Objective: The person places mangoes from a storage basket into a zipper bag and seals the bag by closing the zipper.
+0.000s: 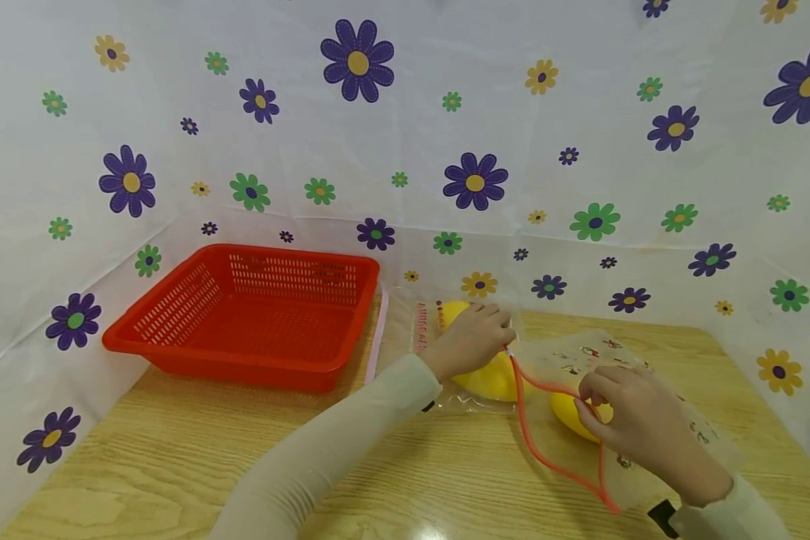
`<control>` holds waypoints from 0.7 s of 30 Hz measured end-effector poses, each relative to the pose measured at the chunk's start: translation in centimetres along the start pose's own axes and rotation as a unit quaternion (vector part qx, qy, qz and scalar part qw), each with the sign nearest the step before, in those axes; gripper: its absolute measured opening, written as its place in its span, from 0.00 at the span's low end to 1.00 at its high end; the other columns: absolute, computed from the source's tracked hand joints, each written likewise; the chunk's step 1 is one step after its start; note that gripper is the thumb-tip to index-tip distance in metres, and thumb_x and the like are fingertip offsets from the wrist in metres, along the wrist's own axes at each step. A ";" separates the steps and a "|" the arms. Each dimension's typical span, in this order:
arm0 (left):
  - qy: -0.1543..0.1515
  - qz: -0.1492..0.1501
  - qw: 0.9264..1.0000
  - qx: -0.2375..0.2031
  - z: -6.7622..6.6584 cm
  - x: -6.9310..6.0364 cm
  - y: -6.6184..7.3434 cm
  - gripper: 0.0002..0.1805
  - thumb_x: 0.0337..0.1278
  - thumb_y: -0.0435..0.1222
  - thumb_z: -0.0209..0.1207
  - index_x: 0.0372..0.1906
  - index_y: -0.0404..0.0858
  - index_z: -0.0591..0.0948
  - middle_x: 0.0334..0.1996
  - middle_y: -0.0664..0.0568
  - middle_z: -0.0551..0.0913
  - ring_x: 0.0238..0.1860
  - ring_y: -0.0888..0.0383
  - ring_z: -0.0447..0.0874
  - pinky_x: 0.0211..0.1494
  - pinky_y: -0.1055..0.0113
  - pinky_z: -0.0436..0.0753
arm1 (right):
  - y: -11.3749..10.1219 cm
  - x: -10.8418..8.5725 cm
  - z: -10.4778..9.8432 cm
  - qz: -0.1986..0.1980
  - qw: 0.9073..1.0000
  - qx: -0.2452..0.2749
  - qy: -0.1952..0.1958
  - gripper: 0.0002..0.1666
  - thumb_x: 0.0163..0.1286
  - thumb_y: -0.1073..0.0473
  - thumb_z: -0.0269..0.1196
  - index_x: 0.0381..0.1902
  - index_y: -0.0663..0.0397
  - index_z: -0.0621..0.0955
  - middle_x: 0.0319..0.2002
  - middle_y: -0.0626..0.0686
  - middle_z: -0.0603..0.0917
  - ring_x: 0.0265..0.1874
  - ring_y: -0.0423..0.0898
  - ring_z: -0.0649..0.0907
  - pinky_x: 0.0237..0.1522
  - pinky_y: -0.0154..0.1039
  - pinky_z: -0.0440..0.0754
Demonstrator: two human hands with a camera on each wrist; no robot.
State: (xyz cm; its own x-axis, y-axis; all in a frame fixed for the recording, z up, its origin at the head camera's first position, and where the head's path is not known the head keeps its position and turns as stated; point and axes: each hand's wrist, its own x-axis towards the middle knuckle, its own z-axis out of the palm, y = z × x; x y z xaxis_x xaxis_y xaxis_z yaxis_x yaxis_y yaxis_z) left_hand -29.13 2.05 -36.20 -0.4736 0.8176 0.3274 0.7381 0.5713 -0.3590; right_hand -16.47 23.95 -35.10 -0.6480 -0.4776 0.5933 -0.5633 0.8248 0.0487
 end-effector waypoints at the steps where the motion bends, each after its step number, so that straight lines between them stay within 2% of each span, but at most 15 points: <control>1: 0.002 -0.001 1.000 0.000 0.0 0.0 0.0 0.09 0.60 0.44 0.58 0.42 0.51 0.84 0.37 0.60 0.81 0.41 0.61 0.76 0.47 0.72 0.74 | -0.1 -0.1 0.1 -0.004 1.000 0.002 -0.002 0.11 0.55 0.50 0.66 0.20 0.43 0.76 0.20 0.38 0.74 0.21 0.32 0.68 0.29 0.36 0.72; 5: 0.003 -0.007 1.000 -0.003 0.1 0.0 0.0 0.08 0.60 0.43 0.58 0.42 0.51 0.84 0.36 0.60 0.81 0.39 0.61 0.75 0.44 0.73 0.73 | -0.5 -0.4 0.7 -0.009 1.000 0.010 -0.017 0.11 0.54 0.50 0.67 0.20 0.41 0.75 0.20 0.36 0.72 0.22 0.31 0.68 0.29 0.36 0.72; 7: 0.002 -0.010 1.000 -0.007 0.2 0.1 0.0 0.08 0.60 0.43 0.58 0.42 0.51 0.85 0.36 0.60 0.81 0.39 0.61 0.75 0.44 0.73 0.72 | -0.8 -0.5 0.9 -0.008 0.999 0.011 -0.031 0.14 0.43 0.58 0.72 0.20 0.39 0.74 0.20 0.35 0.71 0.22 0.31 0.67 0.26 0.33 0.71; 10: 0.004 -0.015 1.000 -0.017 0.2 0.1 0.0 0.08 0.60 0.42 0.59 0.41 0.50 0.85 0.36 0.60 0.81 0.39 0.61 0.76 0.45 0.73 0.73 | -1.2 -0.7 1.3 -0.010 0.999 0.009 -0.047 0.16 0.44 0.57 0.72 0.20 0.38 0.74 0.19 0.34 0.70 0.21 0.30 0.67 0.23 0.29 0.68; 16: 0.005 -0.023 0.999 -0.022 0.6 0.1 -0.1 0.07 0.60 0.42 0.58 0.40 0.51 0.85 0.37 0.60 0.81 0.39 0.61 0.75 0.44 0.73 0.72 | -1.6 -0.8 1.5 -0.018 0.997 0.002 -0.073 0.15 0.45 0.56 0.72 0.19 0.37 0.73 0.18 0.33 0.71 0.19 0.29 0.65 0.24 0.31 0.66; 21: 0.008 -0.027 0.999 -0.027 0.6 0.2 -0.2 0.07 0.61 0.41 0.58 0.39 0.50 0.85 0.36 0.60 0.80 0.38 0.61 0.74 0.45 0.72 0.72 | -1.7 -1.0 2.1 -0.042 0.996 0.014 -0.080 0.16 0.44 0.56 0.72 0.18 0.38 0.73 0.17 0.32 0.70 0.19 0.28 0.64 0.25 0.32 0.65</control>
State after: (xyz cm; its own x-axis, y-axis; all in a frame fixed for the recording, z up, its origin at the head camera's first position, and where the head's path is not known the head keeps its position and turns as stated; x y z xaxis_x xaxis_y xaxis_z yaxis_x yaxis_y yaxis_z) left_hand -29.64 2.16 -36.63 -0.5055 0.7845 0.3592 0.7373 0.6090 -0.2925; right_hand -15.94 22.38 -37.45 -0.6699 -0.5888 0.4523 -0.6322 0.7718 0.0685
